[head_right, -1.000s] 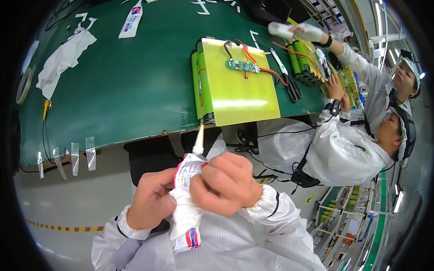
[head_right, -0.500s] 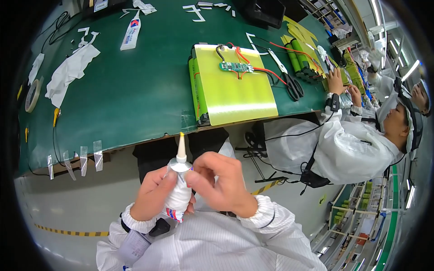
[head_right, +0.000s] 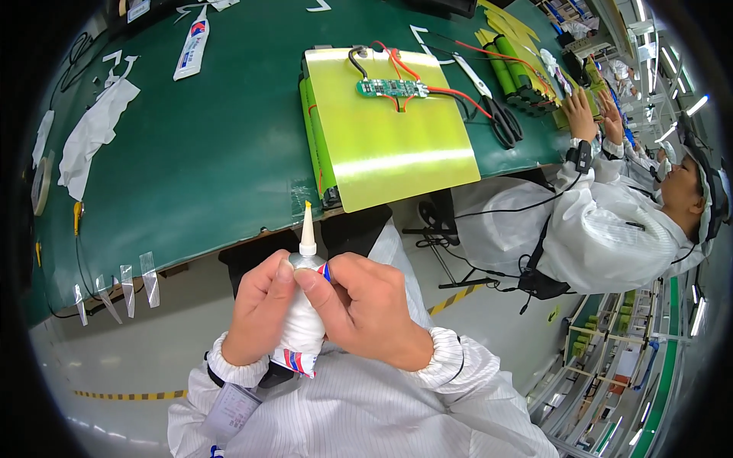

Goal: The person applies adhesive from a tube to a battery pack, wraps a yellow plastic sheet around it, and secures the wrapping with a piece of tape.

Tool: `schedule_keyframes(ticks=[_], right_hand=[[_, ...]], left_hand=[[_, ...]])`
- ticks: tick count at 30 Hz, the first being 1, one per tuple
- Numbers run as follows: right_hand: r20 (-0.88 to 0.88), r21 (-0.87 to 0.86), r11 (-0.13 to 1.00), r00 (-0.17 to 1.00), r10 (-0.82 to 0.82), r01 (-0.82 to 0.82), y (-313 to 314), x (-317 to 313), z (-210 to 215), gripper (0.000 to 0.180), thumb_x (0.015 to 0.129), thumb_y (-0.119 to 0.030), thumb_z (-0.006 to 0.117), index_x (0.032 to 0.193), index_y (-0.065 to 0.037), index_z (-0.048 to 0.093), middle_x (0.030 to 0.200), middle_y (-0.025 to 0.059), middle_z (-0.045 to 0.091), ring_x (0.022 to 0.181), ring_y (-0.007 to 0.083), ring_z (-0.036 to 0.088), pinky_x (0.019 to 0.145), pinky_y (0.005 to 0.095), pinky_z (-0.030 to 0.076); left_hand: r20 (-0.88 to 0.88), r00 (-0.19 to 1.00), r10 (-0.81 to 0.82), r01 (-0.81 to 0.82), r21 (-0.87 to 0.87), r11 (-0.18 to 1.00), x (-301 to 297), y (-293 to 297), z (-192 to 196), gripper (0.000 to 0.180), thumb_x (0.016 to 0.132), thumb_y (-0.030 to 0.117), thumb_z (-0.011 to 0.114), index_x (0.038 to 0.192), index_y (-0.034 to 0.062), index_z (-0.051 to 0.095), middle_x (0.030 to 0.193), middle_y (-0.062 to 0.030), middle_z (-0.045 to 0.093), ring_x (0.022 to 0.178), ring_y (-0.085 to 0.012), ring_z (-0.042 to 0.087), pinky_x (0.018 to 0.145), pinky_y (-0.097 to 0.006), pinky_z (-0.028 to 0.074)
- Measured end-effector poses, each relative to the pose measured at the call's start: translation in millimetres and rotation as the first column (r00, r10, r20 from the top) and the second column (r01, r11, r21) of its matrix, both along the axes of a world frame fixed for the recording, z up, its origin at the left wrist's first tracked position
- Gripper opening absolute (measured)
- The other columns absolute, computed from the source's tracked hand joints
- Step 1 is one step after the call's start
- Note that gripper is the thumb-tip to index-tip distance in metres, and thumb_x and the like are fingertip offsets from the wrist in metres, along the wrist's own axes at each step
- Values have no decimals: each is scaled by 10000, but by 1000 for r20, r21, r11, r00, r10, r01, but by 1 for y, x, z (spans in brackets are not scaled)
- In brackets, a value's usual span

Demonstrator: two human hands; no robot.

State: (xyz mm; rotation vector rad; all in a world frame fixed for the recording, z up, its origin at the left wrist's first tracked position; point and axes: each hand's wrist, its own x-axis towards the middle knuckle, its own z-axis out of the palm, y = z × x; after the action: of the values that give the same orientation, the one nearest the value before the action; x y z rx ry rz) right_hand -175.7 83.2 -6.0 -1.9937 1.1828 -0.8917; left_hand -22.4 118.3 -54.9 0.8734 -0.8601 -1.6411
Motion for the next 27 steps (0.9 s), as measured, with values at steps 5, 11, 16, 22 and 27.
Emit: schedule_keyframes(ticks=[5,11,16,22,27], right_hand=[[-8,28,1000,1000,-6,6,-1,-3,0,336,906,-154,703,654,-13,532,526,65,458,419,138,400,395,290,295],[17,83,996,1000,-20,19,-2,-5,2,346,909,-138,700,639,-9,526,515,62,458,414,128,375,392,286,287],[2,58,998,1000,-29,29,-3,-6,2,347,892,-104,714,624,-8,515,506,58,442,416,127,350,389,284,278],[-21,25,1000,1000,-10,11,-2,-7,1,351,879,-75,716,612,-5,498,503,57,428,416,128,344,390,285,268],[-2,44,999,1000,-15,15,-2,-6,2,358,875,-71,717,608,-5,487,505,62,427,419,131,341,392,287,263]], left_hand=[[28,999,-37,37,13,999,3,-7,9,349,1052,343,486,915,28,551,778,37,542,690,-19,440,590,-208,395],[52,997,-58,56,37,998,5,-11,11,373,1037,353,521,911,8,586,774,33,554,700,-26,457,595,-210,404],[67,995,-68,67,18,998,4,-12,8,366,1029,343,541,899,4,589,753,35,548,689,-28,448,580,-219,399],[31,999,-22,21,18,1000,2,-10,9,372,1023,336,558,841,11,566,699,39,516,655,-26,416,552,-220,378],[49,999,-2,2,1,1000,2,-11,10,371,1015,330,575,820,14,561,662,46,493,632,-24,393,527,-221,355]])
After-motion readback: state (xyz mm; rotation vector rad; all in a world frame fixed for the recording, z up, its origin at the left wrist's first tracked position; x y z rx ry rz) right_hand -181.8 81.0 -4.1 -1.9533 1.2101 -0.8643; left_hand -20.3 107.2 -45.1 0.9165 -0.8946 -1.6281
